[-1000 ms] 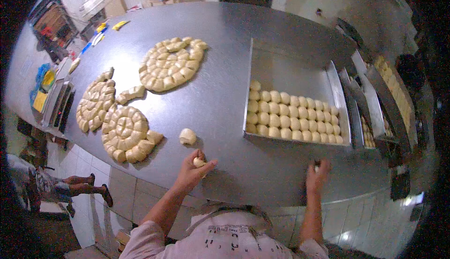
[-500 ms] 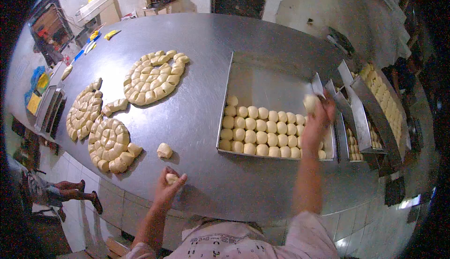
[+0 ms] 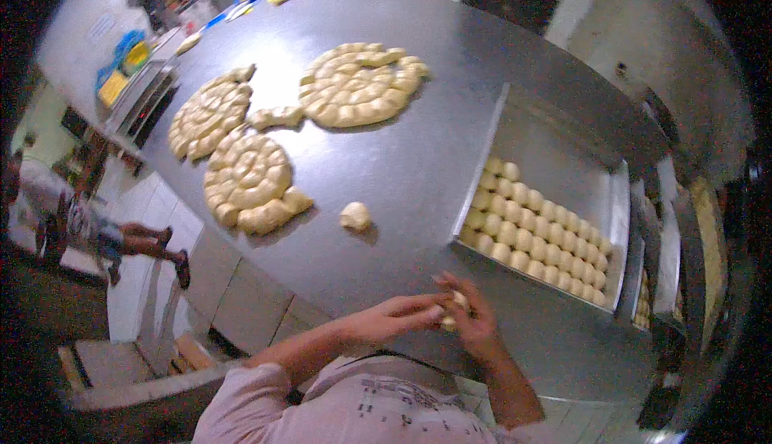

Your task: The person rolls pieces of dough by hand and places them into a metal tray in a production area.

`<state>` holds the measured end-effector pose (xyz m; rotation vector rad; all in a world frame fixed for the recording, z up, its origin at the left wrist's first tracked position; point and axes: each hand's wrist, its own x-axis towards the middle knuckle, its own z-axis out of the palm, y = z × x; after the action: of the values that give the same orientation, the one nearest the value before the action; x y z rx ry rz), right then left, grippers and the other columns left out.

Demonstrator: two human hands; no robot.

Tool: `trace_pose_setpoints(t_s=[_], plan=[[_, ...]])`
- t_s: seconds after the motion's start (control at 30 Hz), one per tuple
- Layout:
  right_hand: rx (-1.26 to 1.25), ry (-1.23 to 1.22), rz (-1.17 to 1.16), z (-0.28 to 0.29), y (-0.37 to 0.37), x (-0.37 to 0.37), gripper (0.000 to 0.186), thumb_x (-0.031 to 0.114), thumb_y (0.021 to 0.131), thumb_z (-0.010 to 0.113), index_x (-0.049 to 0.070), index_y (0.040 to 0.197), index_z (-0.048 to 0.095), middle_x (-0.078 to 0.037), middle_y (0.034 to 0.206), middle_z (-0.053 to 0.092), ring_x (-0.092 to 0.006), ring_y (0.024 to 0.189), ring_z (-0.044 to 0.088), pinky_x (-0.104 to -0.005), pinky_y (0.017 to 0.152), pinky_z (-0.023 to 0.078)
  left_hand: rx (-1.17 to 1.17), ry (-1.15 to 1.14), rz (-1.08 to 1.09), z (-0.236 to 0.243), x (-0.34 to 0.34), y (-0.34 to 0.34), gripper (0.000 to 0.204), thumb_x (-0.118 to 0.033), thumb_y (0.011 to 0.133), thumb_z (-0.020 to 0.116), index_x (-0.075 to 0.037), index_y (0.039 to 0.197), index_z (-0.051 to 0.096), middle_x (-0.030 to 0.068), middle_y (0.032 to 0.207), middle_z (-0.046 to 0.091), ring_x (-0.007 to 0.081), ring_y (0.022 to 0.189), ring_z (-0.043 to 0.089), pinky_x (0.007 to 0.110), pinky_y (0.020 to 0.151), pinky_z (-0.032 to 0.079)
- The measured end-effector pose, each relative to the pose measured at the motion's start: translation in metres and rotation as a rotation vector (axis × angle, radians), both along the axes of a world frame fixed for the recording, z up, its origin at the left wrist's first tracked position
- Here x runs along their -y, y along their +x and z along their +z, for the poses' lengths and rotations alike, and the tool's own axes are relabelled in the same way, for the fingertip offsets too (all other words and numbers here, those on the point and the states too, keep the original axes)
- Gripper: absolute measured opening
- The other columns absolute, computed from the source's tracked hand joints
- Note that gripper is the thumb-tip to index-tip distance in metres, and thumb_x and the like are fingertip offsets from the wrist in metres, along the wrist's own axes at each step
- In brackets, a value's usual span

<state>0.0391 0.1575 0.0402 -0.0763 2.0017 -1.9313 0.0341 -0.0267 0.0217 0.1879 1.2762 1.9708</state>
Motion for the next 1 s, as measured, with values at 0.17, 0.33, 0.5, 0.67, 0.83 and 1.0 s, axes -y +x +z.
trace_pose_setpoints(t_s=[0.17,0.33,0.5,0.67,0.83,1.0], plan=[[-0.304,0.905,-0.439,-0.062,0.110,-0.081,0.033,0.017,0.087,0.047,0.002,0.116,0.047,-0.015,0.112,0.052,-0.0245,0.105,0.048,-0.0352,0.087,0.039,-0.833,-0.724,0.296,-0.040,0.070,-0.054,0.027,-0.018,0.082,0.055,-0.007,0.108,0.057,0.0142,0.108,0.055,0.0286,0.102,0.051,0.039,0.090,0.038],[-0.291,1.456,-0.791,-0.082,0.065,-0.115,0.032,0.015,0.084,0.050,0.001,0.114,0.046,-0.017,0.110,0.048,-0.0319,0.108,0.041,-0.0449,0.096,0.029,-1.046,-1.074,0.479,-0.044,0.074,-0.088,0.036,-0.014,0.079,0.056,-0.010,0.115,0.051,0.0129,0.111,0.052,0.0316,0.103,0.046,0.040,0.088,0.039],[-0.390,1.142,-0.541,-0.088,0.070,-0.063,0.031,0.015,0.083,0.054,0.001,0.110,0.046,-0.017,0.104,0.049,-0.0340,0.102,0.043,-0.0474,0.095,0.029,-0.755,-0.889,0.403,-0.061,0.085,-0.105,0.025,-0.015,0.084,0.052,-0.008,0.109,0.050,0.0124,0.104,0.054,0.0305,0.089,0.051,0.036,0.077,0.042],[-0.476,2.075,-0.614,-0.147,0.133,-0.215,0.047,0.018,0.077,0.061,-0.001,0.115,0.044,-0.018,0.104,0.049,-0.0352,0.101,0.045,-0.0439,0.093,0.031,-0.337,-0.435,0.457,-0.022,0.077,-0.084,0.013,-0.014,0.082,0.059,-0.008,0.084,0.047,-0.0001,0.072,0.048,0.0097,0.069,0.047,0.025,0.061,0.040],[-0.307,1.115,-0.901,-0.104,0.054,-0.136,0.025,0.014,0.073,0.062,0.000,0.091,0.051,-0.019,0.096,0.051,-0.0370,0.095,0.046,-0.0452,0.089,0.034,-0.119,-0.386,0.489,-0.054,0.053,-0.069,0.019,-0.012,0.077,0.066,-0.010,0.081,0.047,-0.0040,0.073,0.044,0.0068,0.066,0.043,0.022,0.059,0.038],[-0.216,1.457,-0.963,-0.120,0.100,-0.214,0.036,0.013,0.073,0.064,0.002,0.104,0.050,-0.022,0.110,0.048,-0.0409,0.101,0.044,-0.0486,0.091,0.033,-0.222,-0.416,0.387,-0.035,0.046,-0.073,0.020,-0.011,0.076,0.065,-0.009,0.088,0.048,-0.0018,0.078,0.049,0.0095,0.071,0.048,0.023,0.065,0.041]])
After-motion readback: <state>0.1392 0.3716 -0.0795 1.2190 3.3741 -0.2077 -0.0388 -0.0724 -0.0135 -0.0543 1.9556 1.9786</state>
